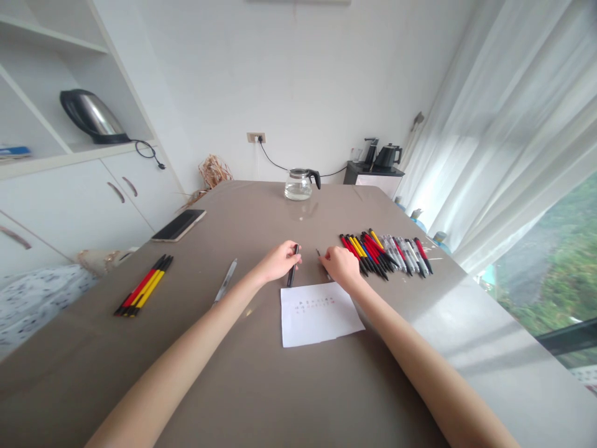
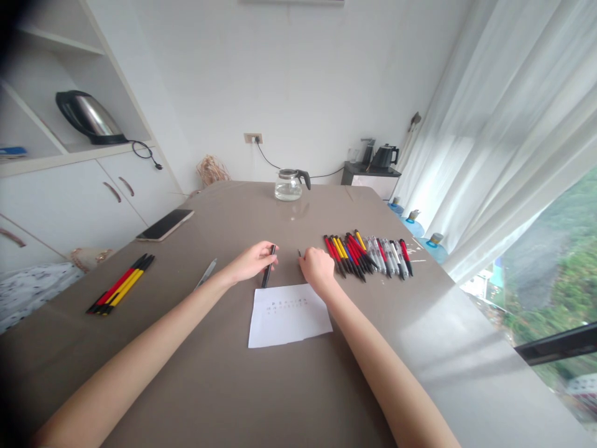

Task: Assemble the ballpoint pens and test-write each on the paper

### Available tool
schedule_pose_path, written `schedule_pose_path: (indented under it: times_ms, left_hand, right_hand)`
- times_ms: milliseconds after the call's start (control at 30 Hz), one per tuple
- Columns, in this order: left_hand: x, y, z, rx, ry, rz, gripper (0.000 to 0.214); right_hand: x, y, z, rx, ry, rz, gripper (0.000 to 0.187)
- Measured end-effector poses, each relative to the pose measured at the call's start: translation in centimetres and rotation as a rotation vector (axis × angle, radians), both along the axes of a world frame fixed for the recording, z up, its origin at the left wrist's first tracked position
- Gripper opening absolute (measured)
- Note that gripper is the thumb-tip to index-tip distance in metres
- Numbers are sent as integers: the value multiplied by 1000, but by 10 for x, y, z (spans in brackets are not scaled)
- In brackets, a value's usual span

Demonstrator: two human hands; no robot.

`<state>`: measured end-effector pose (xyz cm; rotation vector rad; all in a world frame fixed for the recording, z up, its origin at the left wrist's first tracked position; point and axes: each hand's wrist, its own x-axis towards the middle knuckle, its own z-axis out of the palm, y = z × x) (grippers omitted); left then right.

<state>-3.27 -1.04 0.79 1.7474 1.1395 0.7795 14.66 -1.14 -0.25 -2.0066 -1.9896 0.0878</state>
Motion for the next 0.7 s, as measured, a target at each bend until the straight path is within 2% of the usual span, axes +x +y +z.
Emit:
schedule_pose_path:
  times_ms: [100,233,300,500,700]
  left_hand:
    - [-2,3,1,0,-137,81,23]
    - [-3,5,5,21,-347,216,26]
    - [-1,4,8,9,-419,243,28]
    - [2,0,13,-68,-485,299,21]
    - [3,2,6,-163,-551,332,12]
  right_hand:
    - [-3,-3,11,10,153,87,35]
    - [-17,-10,17,-230,563,390,38]
    - [-26,-14,13,-304,725,476,33]
    - [-44,-17,-3,-176,845,491,24]
    - [-51,-23,-4,-282,1110,494,21]
